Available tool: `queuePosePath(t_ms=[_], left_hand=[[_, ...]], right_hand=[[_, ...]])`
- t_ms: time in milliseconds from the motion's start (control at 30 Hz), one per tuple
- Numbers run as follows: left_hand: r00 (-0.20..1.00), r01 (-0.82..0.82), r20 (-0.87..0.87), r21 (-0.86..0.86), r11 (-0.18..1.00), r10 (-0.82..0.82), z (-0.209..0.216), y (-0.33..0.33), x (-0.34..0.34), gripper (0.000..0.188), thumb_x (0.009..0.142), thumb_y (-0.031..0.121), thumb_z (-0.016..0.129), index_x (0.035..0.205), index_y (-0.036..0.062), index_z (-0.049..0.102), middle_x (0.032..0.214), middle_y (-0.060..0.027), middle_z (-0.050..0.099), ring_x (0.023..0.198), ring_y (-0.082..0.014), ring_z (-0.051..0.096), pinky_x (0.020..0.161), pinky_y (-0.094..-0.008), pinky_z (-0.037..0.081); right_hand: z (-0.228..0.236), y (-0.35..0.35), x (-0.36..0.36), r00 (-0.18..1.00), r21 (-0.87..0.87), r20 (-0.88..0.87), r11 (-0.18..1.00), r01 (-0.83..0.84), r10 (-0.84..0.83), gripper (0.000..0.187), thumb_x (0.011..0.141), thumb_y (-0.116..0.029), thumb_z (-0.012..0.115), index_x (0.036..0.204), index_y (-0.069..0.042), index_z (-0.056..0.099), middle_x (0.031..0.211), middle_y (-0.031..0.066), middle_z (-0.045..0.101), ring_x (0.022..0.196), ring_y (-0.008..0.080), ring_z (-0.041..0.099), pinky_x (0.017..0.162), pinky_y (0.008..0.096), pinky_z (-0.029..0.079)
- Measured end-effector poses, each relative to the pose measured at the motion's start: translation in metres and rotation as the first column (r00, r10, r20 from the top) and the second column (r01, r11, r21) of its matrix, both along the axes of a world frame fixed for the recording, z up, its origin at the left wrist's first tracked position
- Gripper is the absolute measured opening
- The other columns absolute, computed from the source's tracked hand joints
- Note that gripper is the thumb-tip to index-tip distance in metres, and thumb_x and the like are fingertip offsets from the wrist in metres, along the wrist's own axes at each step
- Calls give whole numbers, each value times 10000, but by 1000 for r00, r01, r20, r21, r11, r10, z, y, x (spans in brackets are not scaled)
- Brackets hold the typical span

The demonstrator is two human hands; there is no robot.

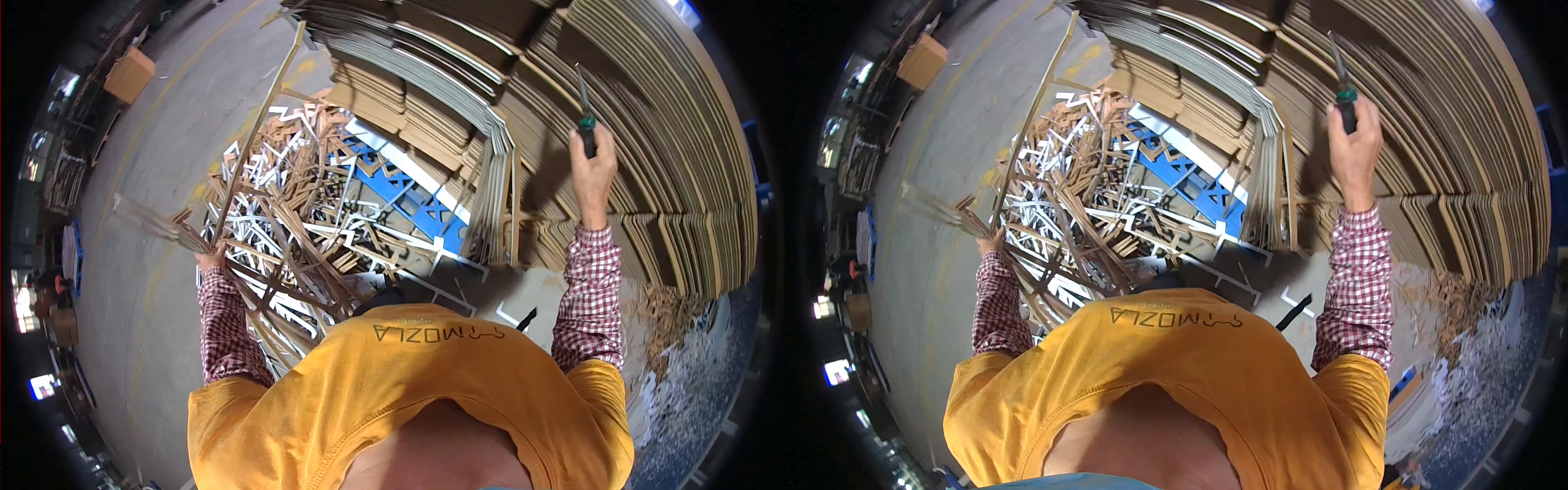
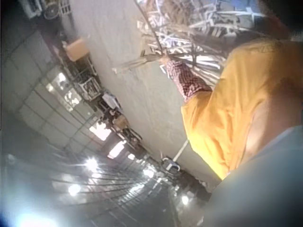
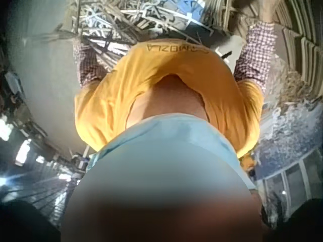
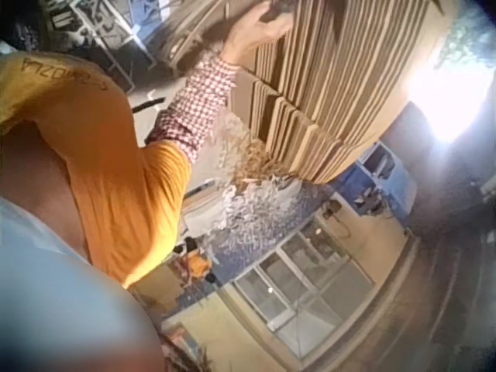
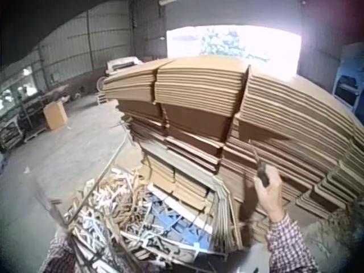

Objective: Separating and stripping structural scrap pieces from manufactured cardboard sheets using a manual utility tool.

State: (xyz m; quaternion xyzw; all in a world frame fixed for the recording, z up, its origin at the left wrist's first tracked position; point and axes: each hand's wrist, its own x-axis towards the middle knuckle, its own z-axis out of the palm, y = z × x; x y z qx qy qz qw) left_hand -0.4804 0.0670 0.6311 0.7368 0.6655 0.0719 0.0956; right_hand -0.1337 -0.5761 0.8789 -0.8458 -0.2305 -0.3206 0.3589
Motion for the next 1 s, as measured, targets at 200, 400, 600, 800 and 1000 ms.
queuePosePath(t_ms=[200, 400, 600, 800, 1000], left_hand=[[423, 777, 694, 52, 627, -583, -24, -224, 221, 929, 563, 376, 832, 1254, -54, 386, 1230, -254, 454, 1127, -330, 468, 948, -381, 382], [427, 898, 809, -328, 292, -404, 4, -508, 376, 1230, 584, 518, 770, 1363, -105, 50, 1354, -327, 256, 1275, -374, 286, 1066, -350, 252], [550, 783, 749, -308, 541, -369, -1, -562, 427, 1280, 529, 439, 822, 1412, 100, -40, 1432, -247, 81, 1303, -396, 190, 1072, -530, 161], [414, 875, 826, -246, 417, -383, -21, -542, 436, 724, 614, 292, 747, 1179, -55, 456, 1060, -270, 562, 990, -369, 551, 878, -413, 433], [403, 865, 821, -197, 461, -405, -15, -530, 431, 529, 624, 244, 728, 1037, -43, 564, 950, -216, 627, 907, -320, 603, 839, -367, 457]], right_hand=[[-111, -34, -81, 873, 100, -478, 982, 160, -94, 210, 780, -145, 625, 870, 35, 565, 763, 141, 531, 722, 240, 528, 657, 334, 416], [-161, -57, -192, 706, -39, -674, 965, 261, -218, 153, 772, -113, 616, 796, 19, 542, 701, 155, 507, 634, 233, 507, 584, 344, 407], [-178, -91, -282, 474, 24, -830, 831, 556, -293, 160, 791, -102, 613, 771, 31, 527, 631, 50, 465, 600, 129, 419, 546, 281, 364], [-188, -110, -303, 407, 157, -895, 723, 672, -184, 177, 818, -129, 609, 750, 18, 537, 640, -45, 453, 595, 63, 376, 542, 240, 345], [-165, -105, -262, 616, -43, -729, 919, 392, -297, 98, 768, -39, 608, 819, 19, 546, 691, 93, 498, 631, 197, 484, 566, 300, 396]])
